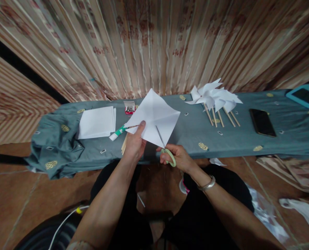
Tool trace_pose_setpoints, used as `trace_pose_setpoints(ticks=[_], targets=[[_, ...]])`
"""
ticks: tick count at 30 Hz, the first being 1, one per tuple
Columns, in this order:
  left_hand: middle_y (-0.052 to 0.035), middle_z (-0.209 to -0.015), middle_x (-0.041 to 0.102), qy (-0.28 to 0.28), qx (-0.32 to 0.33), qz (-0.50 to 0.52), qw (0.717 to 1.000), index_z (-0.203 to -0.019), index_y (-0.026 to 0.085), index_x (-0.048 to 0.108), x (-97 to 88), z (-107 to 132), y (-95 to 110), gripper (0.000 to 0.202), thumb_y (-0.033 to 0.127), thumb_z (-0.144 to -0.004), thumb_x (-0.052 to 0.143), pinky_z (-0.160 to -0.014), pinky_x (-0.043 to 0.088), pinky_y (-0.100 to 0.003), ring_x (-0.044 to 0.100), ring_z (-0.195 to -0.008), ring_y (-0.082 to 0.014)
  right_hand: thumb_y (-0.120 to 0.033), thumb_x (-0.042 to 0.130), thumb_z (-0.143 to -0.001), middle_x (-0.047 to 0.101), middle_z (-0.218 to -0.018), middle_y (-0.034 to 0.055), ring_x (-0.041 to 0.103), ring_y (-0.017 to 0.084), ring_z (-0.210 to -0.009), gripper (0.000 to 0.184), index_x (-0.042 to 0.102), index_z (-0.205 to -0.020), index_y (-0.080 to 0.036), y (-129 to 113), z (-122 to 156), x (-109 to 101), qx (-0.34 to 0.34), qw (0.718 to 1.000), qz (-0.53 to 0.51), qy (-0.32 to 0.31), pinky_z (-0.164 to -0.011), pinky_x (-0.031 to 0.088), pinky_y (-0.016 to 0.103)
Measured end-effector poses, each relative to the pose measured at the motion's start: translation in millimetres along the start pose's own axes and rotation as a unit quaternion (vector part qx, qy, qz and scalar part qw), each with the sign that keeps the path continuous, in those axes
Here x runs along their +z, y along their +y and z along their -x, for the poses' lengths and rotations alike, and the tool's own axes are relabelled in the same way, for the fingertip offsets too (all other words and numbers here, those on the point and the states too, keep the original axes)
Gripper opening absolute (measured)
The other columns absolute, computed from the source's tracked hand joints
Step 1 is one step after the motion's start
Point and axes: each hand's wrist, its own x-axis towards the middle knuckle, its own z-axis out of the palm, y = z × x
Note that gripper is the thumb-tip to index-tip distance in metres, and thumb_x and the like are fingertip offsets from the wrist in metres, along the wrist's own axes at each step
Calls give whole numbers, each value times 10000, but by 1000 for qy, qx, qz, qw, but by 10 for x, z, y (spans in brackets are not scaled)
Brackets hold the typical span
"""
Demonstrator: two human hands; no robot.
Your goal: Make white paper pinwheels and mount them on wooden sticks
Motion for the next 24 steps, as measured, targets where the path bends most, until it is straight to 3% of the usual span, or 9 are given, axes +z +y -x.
trace_pose_setpoints(ticks=[11, 24], targets=[[-83, -981, 744, 7, -2, -3, 1000, -1027, 129, 663, 1, -11, 6, 328, 184, -720, 764, -924, 539, -341, 697, -965, -215, -462, 881, -491, 647, -530, -40, 545, 59, -441, 475, 678, -790, -155, -23, -4, 29, 14, 1000, -17, 14, -451, 438, 184], [-91, -998, 748, 19, -12, 1, 1000, -1015, 133, 665, 0, -10, -28, 333, 180, -705, 776, -925, 544, -342, 698, -983, -226, -457, 859, -551, 658, -567, -20, 558, 78, -476, 445, 695, -829, -150, 9, -9, 4, -4, 1000, 7, 12, -482, 456, 209]])
